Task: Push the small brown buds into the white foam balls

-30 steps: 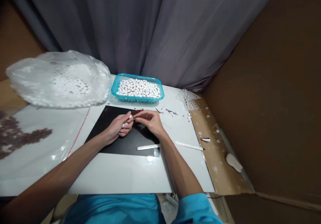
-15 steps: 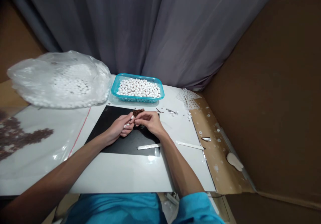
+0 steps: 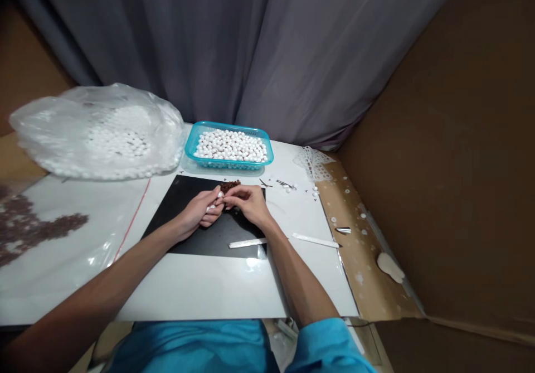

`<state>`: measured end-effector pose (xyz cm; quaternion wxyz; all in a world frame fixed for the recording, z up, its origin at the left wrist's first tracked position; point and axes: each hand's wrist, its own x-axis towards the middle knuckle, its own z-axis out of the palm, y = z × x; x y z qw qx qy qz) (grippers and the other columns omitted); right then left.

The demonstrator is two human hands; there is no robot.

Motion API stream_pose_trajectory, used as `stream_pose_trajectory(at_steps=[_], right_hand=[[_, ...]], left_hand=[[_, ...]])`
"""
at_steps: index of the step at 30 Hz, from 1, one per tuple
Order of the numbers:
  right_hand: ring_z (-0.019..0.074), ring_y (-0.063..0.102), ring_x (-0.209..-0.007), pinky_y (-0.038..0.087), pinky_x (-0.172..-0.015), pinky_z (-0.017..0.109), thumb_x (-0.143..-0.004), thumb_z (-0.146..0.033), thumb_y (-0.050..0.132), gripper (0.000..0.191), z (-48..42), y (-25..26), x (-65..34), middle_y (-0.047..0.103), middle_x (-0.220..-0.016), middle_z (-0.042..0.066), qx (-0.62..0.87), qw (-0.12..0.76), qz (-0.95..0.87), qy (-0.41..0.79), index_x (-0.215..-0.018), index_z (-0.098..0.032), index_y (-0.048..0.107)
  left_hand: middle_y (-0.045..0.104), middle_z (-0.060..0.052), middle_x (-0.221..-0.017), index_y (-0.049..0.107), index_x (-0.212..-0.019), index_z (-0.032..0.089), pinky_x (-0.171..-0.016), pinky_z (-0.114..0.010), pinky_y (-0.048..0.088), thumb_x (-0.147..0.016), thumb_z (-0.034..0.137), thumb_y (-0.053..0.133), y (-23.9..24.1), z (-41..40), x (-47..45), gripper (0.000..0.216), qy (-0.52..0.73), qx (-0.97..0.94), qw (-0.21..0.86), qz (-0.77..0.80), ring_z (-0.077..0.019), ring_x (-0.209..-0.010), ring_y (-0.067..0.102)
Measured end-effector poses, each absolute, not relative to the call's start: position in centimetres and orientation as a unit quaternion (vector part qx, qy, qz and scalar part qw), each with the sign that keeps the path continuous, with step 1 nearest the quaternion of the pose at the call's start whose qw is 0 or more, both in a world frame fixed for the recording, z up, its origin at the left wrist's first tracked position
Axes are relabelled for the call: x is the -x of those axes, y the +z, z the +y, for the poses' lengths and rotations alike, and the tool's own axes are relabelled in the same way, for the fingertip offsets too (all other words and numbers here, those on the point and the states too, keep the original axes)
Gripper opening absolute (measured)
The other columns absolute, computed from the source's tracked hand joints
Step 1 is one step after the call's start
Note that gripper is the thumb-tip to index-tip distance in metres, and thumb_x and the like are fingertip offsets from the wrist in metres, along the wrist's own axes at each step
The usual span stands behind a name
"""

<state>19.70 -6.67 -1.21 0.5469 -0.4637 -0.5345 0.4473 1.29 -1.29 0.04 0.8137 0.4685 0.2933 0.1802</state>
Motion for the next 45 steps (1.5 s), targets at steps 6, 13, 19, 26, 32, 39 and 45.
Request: stream_pose_trajectory(at_steps=[6,13,19,26,32,39,45], right_hand=[[0.0175,0.071,-0.065,0.058,-0.068,0.029,-0.086,-0.042,0.084,0.027,-6.7,-1.5,-19.6,0.077,-0.077,0.005,0.464,0.546,-0.531,0.452,-0.088,-0.016,0.079],[0.0169,0.070,-0.064,0.058,-0.067,0.029,-0.084,-0.041,0.086,0.026,-6.7,-1.4,-19.3,0.078,-0.078,0.005,0.464,0.549,-0.536,0.441,-0.088,-0.016,0.078],[0.0190,0.072,-0.070,0.061,-0.072,0.031,-0.082,-0.040,0.088,0.025,-7.0,-0.9,-19.0,0.079,-0.083,0.006,0.467,0.548,-0.554,0.419,-0.090,-0.017,0.079],[0.0183,0.072,-0.071,0.062,-0.072,0.031,-0.093,-0.039,0.077,0.021,-7.4,-0.5,-19.0,0.077,-0.089,0.007,0.486,0.527,-0.603,0.350,-0.095,-0.018,0.080],[0.0169,0.069,-0.070,0.059,-0.069,0.029,-0.096,-0.036,0.073,0.018,-7.5,-0.5,-18.7,0.073,-0.086,0.005,0.509,0.512,-0.617,0.314,-0.094,-0.018,0.075],[0.0187,0.069,-0.077,0.058,-0.074,0.030,-0.100,-0.036,0.067,0.016,-7.9,-0.2,-18.2,0.071,-0.088,0.005,0.521,0.503,-0.624,0.294,-0.095,-0.021,0.071],[0.0189,0.071,-0.077,0.058,-0.076,0.031,-0.098,-0.039,0.069,0.019,-7.8,-0.8,-18.0,0.072,-0.085,0.004,0.508,0.517,-0.596,0.345,-0.096,-0.020,0.069]], left_hand=[[0.029,0.008,-0.058,0.041,-0.077,0.022,-0.039,-0.016,0.009,-0.094,0.075,0.055,0.0,-1.4,-1.2,0.057,0.184,-0.471,0.807,0.304,-0.0046,-0.042,0.018],[0.029,0.009,-0.058,0.040,-0.077,0.023,-0.040,-0.016,0.009,-0.093,0.074,0.057,0.2,-1.4,-1.3,0.057,0.187,-0.474,0.800,0.317,-0.0044,-0.042,0.018],[0.033,0.008,-0.061,0.044,-0.081,0.022,-0.041,-0.016,0.011,-0.091,0.076,0.059,0.2,-1.6,-1.2,0.057,0.195,-0.502,0.772,0.337,-0.0042,-0.043,0.022],[0.032,0.008,-0.063,0.045,-0.081,0.021,-0.041,-0.016,0.010,-0.091,0.075,0.060,0.2,-1.6,-1.1,0.057,0.200,-0.501,0.776,0.327,-0.0041,-0.043,0.021],[0.032,0.008,-0.062,0.044,-0.081,0.022,-0.041,-0.016,0.010,-0.093,0.077,0.054,0.0,-1.5,-1.1,0.057,0.206,-0.506,0.774,0.319,-0.0044,-0.043,0.020],[0.030,0.009,-0.062,0.044,-0.082,0.022,-0.041,-0.016,0.011,-0.092,0.077,0.055,-0.2,-1.4,-1.1,0.057,0.210,-0.501,0.780,0.310,-0.0046,-0.043,0.020],[0.031,0.009,-0.061,0.041,-0.081,0.023,-0.040,-0.016,0.011,-0.091,0.080,0.054,-0.2,-1.3,-1.0,0.059,0.198,-0.511,0.774,0.316,-0.0047,-0.042,0.021]])
